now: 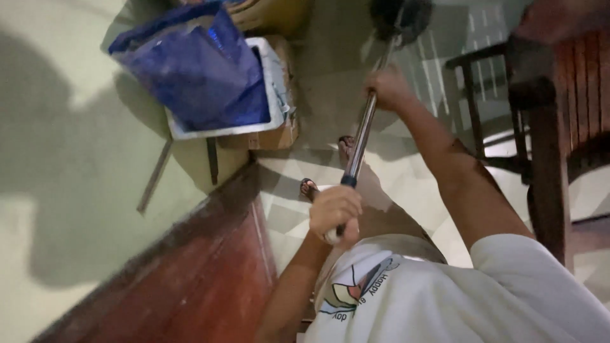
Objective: Mopping a tiled floor using a spin mop, navigating around various household objects like boxes and a fan.
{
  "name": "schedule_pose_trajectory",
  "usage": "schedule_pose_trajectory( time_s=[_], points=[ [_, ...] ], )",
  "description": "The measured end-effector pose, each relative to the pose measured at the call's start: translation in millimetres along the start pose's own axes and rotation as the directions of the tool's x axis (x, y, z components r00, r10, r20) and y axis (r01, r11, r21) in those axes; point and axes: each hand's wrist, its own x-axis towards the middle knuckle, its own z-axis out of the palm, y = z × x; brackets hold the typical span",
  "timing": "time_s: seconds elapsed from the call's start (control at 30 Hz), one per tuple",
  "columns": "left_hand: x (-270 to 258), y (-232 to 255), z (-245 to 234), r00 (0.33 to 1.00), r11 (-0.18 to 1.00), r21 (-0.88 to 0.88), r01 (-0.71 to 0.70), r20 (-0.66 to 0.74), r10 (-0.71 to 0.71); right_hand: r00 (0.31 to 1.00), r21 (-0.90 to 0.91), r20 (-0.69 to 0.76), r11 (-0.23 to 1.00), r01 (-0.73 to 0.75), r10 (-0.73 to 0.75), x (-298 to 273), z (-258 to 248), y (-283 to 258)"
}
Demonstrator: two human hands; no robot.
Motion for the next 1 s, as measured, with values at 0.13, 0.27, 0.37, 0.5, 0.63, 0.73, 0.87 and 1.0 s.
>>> schedule_pose_trajectory(
  time_s=[0.13,0.27,0.37,0.5,0.63,0.73,0.87,1.0],
  points=[
    [44,10,0,0.96,0.954,0.116,0.276,0.014,-0.279,0.974,-0.033,0.226,0.999,-0.017,0.024,26,-50,-23],
    [51,34,-6,0.911,0.895,0.213,0.392,0.047,-0.41,0.963,-0.03,0.271,0.999,0.017,-0.008,35,-55,-38],
    [46,47,-11,0.916,0.887,0.244,0.391,-0.011,-0.401,0.954,-0.087,0.276,0.986,0.144,-0.115,45,-49,-52],
    [29,66,-7,0.935,0.876,0.329,0.353,-0.095,-0.341,0.941,0.044,0.303,0.989,0.144,-0.151,48,-35,-79],
    [-21,95,-1,0.956,0.864,0.42,0.279,-0.206,-0.209,0.89,-0.123,0.394,0.947,0.298,-0.229,40,-19,-113],
    [-50,129,9,0.94,0.82,0.49,0.295,-0.302,-0.157,0.875,-0.092,0.386,0.932,0.352,-0.292,14,3,-140],
    [-79,184,10,0.95,0.837,0.513,0.191,-0.311,-0.025,0.823,0.057,0.454,0.933,0.356,-0.342,-33,-7,-206],
    [-77,264,39,0.874,0.75,0.589,0.3,-0.485,0.031,0.779,0.255,0.49,0.919,0.302,-0.392,-100,-1,-266]
  ],
)
